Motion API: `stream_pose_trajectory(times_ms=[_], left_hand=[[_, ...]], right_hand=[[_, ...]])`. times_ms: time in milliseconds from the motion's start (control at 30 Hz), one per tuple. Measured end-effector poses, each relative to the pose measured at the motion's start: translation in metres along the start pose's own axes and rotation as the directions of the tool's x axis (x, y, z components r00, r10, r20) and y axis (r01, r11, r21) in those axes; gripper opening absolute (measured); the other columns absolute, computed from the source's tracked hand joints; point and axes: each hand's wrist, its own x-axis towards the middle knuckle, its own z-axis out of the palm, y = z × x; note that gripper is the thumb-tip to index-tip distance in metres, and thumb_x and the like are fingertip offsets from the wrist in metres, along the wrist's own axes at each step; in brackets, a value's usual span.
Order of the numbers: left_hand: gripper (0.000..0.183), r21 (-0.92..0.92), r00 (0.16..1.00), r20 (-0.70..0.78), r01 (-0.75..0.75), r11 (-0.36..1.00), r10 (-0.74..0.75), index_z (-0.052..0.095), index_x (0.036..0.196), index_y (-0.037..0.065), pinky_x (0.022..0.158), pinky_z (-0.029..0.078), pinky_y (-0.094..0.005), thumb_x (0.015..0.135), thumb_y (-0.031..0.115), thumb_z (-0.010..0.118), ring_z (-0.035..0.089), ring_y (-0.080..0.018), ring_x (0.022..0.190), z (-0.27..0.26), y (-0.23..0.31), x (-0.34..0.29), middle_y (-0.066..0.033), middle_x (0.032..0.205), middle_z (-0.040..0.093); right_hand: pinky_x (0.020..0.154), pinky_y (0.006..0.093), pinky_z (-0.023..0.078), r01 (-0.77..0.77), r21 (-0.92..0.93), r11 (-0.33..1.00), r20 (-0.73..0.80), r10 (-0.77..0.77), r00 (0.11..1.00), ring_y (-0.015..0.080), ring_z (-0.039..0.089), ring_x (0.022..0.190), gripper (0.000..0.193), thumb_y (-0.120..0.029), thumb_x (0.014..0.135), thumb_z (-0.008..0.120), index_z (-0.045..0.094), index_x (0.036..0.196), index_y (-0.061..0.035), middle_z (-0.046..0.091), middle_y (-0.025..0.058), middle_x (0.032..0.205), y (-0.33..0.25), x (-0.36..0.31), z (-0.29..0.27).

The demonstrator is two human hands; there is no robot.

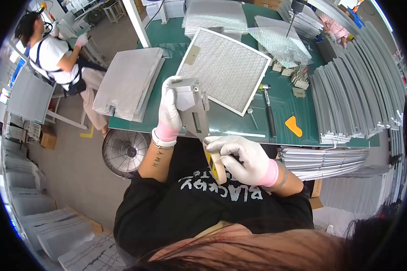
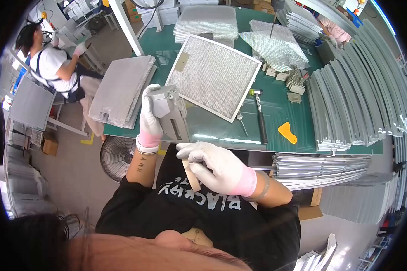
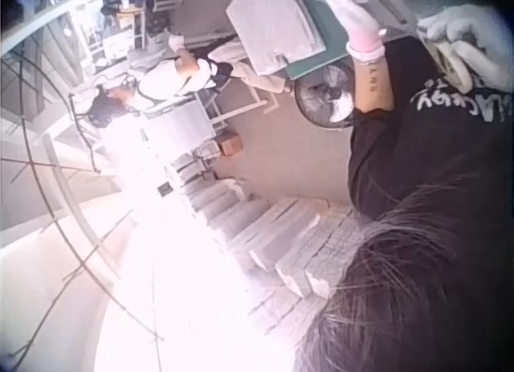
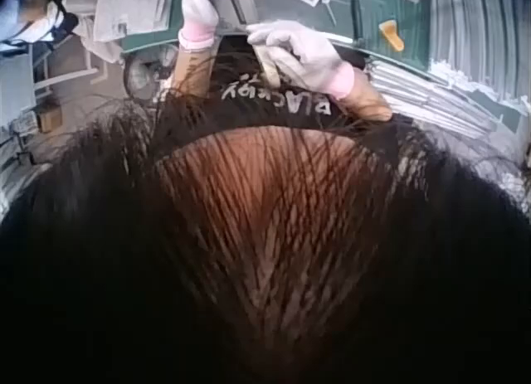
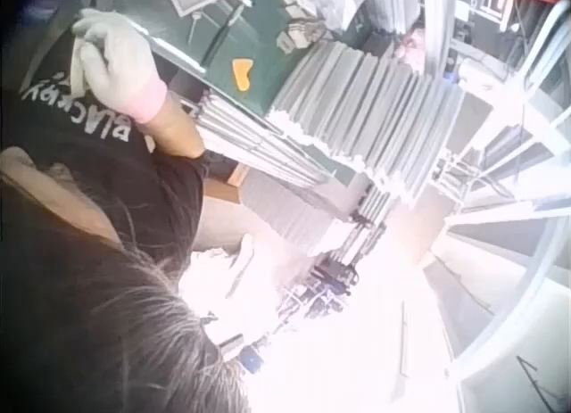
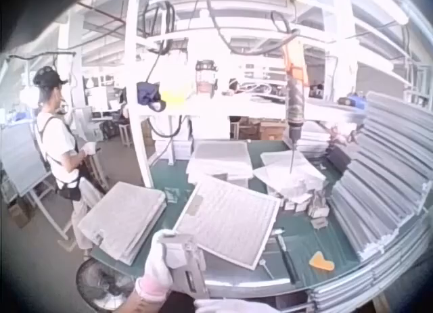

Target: Assemble an industrial filter unit by applying masking tape to the housing and using a power drill to secure components.

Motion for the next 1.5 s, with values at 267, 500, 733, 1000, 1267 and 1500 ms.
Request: stream_pose_trajectory(times_ms=[267, 500, 733, 1000, 1267, 1500], left_hand=[[0.031, 0.041, 0.999, 0.012, -0.033, 0.999, 0.032, 0.043, 0.13, 0.007, 0.094, 0.048, -0.0322, 0.101, 0.016, 0.042, 0.059, -0.0172, 0.104, -0.009, -0.022, 0.01, -0.0096, 0.118, 0.055], [0.04, 0.261, 0.994, 0.044, -0.104, 0.96, 0.096, 0.045, 0.13, 0.007, 0.101, 0.042, -0.0322, 0.091, 0.002, 0.041, 0.049, -0.0158, 0.114, 0.005, -0.013, 0.005, -0.0096, 0.124, 0.048], [0.052, 0.283, 0.873, 0.336, -0.451, 0.847, 0.353, 0.044, 0.127, 0.006, 0.097, 0.047, -0.0461, 0.076, 0.003, 0.051, 0.056, -0.0306, 0.112, -0.012, -0.011, -0.02, -0.0231, 0.128, 0.049], [0.07, 0.228, 0.695, 0.676, -0.514, 0.827, 0.246, 0.047, 0.136, 0.019, 0.094, 0.047, -0.048, 0.083, 0.056, 0.073, 0.055, -0.0346, 0.11, -0.009, -0.013, -0.058, -0.0266, 0.13, 0.049], [0.079, 0.35, 0.734, 0.659, -0.492, 0.797, 0.163, 0.043, 0.135, 0.017, 0.101, 0.041, -0.0522, 0.066, 0.02, 0.081, 0.05, -0.0407, 0.118, 0.008, -0.023, -0.08, -0.0238, 0.135, 0.046], [0.066, 0.414, 0.82, 0.516, -0.493, 0.765, 0.249, 0.044, 0.131, 0.014, 0.108, 0.033, -0.0555, 0.073, 0.021, 0.075, 0.037, -0.0497, 0.136, 0.016, -0.032, -0.081, -0.0337, 0.15, 0.031]], right_hand=[[0.092, 0.0389, 0.053, -0.073, -0.092, 0.993, -0.035, 0.07, 0.997, 0.035, 0.063, 0.116, 0.013, 0.006, 0.088, 0.055, 0.05, 0.096, -0.0023, 0.066, 0.0154, 0.114, 0.015, 0.01, 0.018], [0.091, 0.0374, 0.054, -0.091, -0.021, 0.996, -0.119, 0.088, 0.989, 0.0337, 0.064, 0.116, 0.017, 0.007, 0.089, 0.055, 0.052, 0.103, -0.0014, 0.065, 0.0177, 0.115, 0.032, 0.004, 0.026], [0.086, 0.0381, 0.056, -0.134, -0.274, 0.952, -0.381, 0.021, 0.924, 0.0345, 0.068, 0.108, 0.012, 0.005, 0.089, 0.059, 0.055, 0.098, -0.0007, 0.068, 0.0163, 0.104, 0.013, -0.008, -0.032], [0.092, 0.0381, 0.053, -0.108, -0.437, 0.893, -0.267, -0.014, 0.964, 0.0347, 0.065, 0.113, 0.013, 0.004, 0.088, 0.061, 0.055, 0.098, -0.0016, 0.067, 0.017, 0.108, 0.03, 0.016, -0.039], [0.094, 0.0383, 0.053, -0.079, -0.347, 0.934, -0.244, -0.009, 0.97, 0.0345, 0.064, 0.116, 0.013, 0.003, 0.087, 0.062, 0.054, 0.095, -0.0033, 0.067, 0.0148, 0.11, 0.049, 0.027, -0.018], [0.097, 0.0424, 0.051, -0.083, -0.322, 0.943, -0.28, -0.011, 0.96, 0.0375, 0.06, 0.12, 0.009, 0.001, 0.086, 0.063, 0.057, 0.092, -0.0017, 0.065, 0.0164, 0.11, 0.052, 0.022, -0.016]])
